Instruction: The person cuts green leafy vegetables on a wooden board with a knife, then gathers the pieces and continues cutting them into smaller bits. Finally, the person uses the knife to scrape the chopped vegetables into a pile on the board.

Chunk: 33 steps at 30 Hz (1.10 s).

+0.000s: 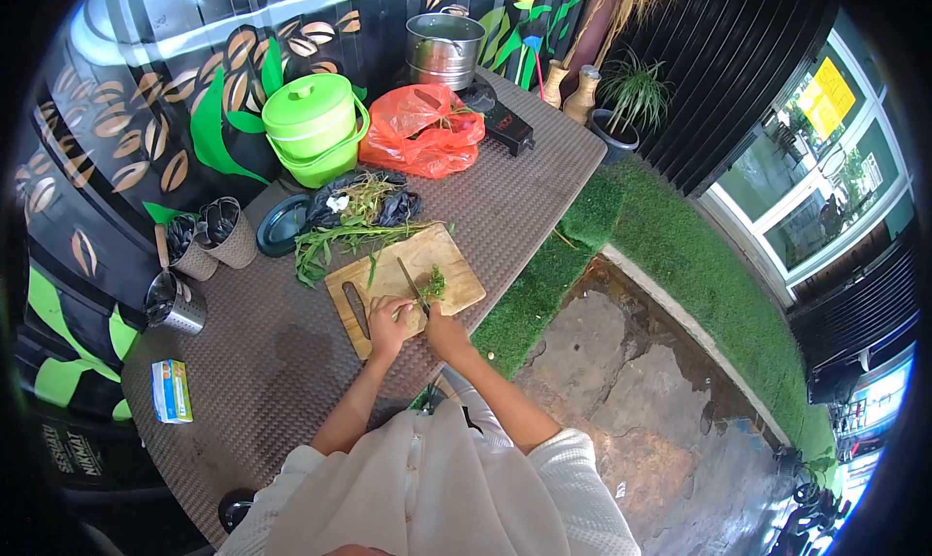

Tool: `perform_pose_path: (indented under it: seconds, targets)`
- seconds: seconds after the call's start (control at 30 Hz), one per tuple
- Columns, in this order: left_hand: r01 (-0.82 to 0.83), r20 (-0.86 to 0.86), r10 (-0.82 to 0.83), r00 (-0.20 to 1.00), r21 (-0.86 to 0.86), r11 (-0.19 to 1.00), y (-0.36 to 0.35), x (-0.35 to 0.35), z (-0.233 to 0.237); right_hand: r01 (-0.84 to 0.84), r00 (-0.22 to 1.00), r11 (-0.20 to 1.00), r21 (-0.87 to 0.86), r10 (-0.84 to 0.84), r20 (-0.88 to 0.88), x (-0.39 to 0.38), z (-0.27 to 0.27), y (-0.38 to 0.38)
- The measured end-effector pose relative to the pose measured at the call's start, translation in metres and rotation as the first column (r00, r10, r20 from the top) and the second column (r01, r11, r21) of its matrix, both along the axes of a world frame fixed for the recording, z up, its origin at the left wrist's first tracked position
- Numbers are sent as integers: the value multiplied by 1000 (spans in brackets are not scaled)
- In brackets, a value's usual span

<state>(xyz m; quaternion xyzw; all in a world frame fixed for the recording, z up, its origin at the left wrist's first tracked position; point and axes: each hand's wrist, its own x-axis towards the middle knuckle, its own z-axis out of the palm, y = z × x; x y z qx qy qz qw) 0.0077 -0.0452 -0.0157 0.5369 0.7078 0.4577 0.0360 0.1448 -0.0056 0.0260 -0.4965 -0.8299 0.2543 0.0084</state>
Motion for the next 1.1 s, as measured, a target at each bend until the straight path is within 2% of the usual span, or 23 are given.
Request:
perform_pose_path:
  seconds: [0.2,0.4,0.57,0.7,0.8,1.0,1.1]
  targets:
    - [-10,2,10,1000,-7,1000,0,0,-2,68,998,997,29,-68,9,-13,-22,-19]
    - [-10,-19,9,1000,-33,999,-1,-1,1,-3,996,1000,18,4,-93,-23,-16,10]
    - [-15,-39,13,999,-47,999,-1,0,-1,10,999,1000,11,-10,-31,-14,-2,2]
    - [-24,-32,23,999,-27,999,0,1,0,55,998,998,-12,-55,15,-12,-15,-19]
    - [-32,-55,31,998,-20,999,0,1,0,65,997,997,38,-63,-35,-18,-21,-18]
    - [-31,-79,30,996,-18,999,-2,3,1,0,993,1000,11,2,-121,-18,-25,8]
    - [-32,-89,30,996,-27,999,-2,3,0,47,997,999,1,-47,-56,-13,-15,-1]
